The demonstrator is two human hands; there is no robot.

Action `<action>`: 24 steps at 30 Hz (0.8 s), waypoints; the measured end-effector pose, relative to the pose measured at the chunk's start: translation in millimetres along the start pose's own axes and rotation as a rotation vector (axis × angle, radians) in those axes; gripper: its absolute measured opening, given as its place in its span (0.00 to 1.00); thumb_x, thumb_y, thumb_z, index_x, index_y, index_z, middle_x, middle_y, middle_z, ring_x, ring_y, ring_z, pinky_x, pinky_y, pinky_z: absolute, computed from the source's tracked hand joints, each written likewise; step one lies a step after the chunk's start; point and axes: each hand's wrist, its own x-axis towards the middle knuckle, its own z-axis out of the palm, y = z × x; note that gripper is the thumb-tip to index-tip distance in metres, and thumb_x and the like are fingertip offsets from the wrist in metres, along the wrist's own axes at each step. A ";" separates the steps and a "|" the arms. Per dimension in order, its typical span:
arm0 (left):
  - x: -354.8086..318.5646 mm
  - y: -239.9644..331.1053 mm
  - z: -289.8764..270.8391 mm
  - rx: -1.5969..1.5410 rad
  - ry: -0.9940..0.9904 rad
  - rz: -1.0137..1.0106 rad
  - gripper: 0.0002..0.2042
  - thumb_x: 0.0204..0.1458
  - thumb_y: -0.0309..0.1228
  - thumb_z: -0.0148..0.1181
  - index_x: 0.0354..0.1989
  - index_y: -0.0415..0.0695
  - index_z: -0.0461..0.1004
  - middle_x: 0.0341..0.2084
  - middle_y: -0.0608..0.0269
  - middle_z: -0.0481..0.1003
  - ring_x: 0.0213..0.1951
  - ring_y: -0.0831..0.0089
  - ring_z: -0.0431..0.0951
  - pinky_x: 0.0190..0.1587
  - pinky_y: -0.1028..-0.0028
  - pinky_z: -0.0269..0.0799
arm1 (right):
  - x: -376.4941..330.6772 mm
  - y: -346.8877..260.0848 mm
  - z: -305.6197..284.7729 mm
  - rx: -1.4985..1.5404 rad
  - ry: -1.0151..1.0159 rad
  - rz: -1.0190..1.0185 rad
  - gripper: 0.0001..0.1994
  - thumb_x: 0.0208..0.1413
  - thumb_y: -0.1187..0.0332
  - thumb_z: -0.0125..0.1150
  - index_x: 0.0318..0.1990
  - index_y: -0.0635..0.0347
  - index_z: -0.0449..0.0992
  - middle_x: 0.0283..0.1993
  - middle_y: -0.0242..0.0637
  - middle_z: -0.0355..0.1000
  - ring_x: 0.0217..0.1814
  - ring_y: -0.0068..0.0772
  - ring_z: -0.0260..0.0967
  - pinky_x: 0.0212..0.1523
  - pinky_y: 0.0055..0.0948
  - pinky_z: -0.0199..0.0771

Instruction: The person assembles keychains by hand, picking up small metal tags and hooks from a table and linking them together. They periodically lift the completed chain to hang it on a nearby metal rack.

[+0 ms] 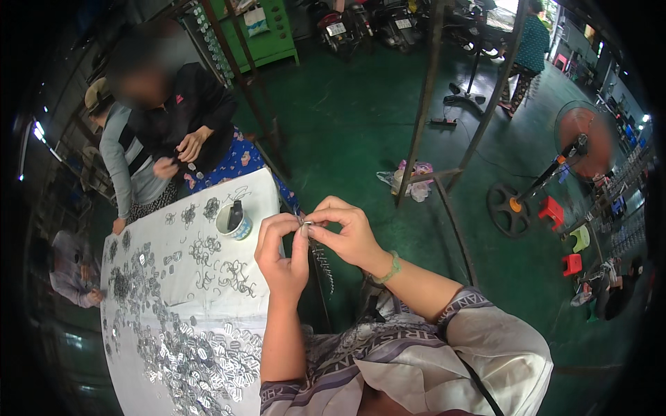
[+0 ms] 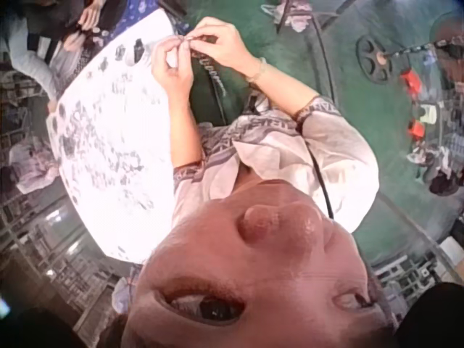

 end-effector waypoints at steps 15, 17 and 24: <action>8.6 35.8 22.0 0.059 -0.118 0.048 0.06 0.48 0.19 0.61 0.35 0.35 0.75 0.36 0.53 0.75 0.42 0.62 0.74 0.51 0.67 0.67 | 75.1 -59.1 -96.3 -0.095 0.298 -0.147 0.04 0.52 0.75 0.66 0.33 0.68 0.80 0.32 0.34 0.73 0.35 0.20 0.71 0.37 0.21 0.71; 4.9 40.3 23.8 0.044 -0.145 0.034 0.05 0.48 0.19 0.61 0.35 0.36 0.75 0.36 0.53 0.75 0.42 0.61 0.75 0.50 0.67 0.68 | 87.1 -66.7 -119.9 -0.044 0.353 -0.177 0.06 0.51 0.72 0.68 0.32 0.67 0.81 0.32 0.33 0.73 0.32 0.18 0.70 0.33 0.20 0.70; -12.3 40.2 26.3 0.016 -0.202 -0.005 0.05 0.46 0.17 0.62 0.32 0.36 0.75 0.34 0.52 0.75 0.40 0.60 0.75 0.47 0.67 0.69 | 107.2 -124.5 -205.6 -0.179 0.476 -0.266 0.06 0.54 0.72 0.67 0.33 0.67 0.79 0.32 0.33 0.77 0.34 0.19 0.73 0.36 0.21 0.74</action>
